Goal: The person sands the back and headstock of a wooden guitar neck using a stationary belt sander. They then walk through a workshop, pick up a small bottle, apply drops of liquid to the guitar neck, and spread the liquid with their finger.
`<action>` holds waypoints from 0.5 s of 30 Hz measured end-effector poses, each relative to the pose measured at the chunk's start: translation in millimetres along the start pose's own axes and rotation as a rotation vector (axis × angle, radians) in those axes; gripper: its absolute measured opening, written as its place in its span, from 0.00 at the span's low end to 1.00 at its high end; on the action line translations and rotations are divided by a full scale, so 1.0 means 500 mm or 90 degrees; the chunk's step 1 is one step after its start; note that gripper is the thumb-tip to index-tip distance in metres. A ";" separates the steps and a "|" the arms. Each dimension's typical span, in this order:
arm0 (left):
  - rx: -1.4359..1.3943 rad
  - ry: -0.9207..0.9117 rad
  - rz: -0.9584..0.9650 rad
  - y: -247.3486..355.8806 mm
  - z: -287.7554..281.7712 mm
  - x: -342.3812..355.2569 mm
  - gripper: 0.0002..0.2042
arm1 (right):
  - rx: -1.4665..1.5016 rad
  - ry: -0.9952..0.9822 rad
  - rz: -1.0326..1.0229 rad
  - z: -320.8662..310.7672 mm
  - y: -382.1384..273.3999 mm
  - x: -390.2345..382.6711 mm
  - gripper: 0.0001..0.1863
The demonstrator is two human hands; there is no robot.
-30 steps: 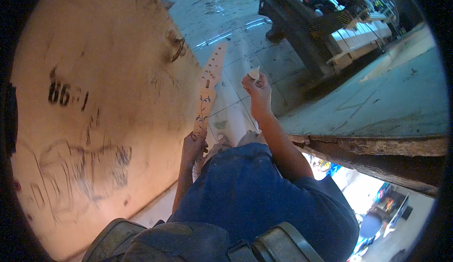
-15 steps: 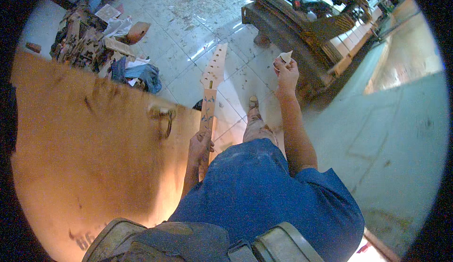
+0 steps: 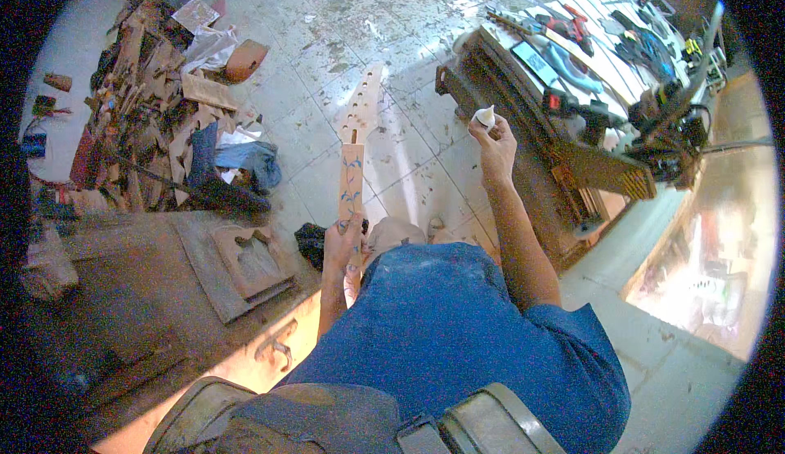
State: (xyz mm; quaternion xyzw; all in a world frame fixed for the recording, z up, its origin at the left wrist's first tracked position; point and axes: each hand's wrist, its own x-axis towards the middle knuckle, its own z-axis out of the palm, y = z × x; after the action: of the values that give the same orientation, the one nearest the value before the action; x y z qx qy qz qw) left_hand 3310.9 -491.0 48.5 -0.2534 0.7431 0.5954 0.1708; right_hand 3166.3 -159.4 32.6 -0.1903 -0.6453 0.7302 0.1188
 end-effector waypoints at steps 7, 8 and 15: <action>-0.019 0.081 -0.017 0.185 0.000 0.246 0.23 | -0.108 0.004 0.020 0.093 0.028 0.150 0.20; -0.011 0.089 0.002 0.191 -0.003 0.301 0.23 | -0.110 0.007 0.013 0.111 0.028 0.172 0.20; 0.039 0.051 0.044 0.379 -0.067 0.593 0.23 | -0.101 0.007 0.067 0.280 -0.002 0.313 0.20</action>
State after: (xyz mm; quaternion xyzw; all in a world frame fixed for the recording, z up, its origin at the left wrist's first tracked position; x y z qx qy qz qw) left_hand 2961.5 -544.2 42.8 -0.2457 0.7754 0.5674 0.1281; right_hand 2965.1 -219.0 27.3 -0.2366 -0.6898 0.6808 0.0686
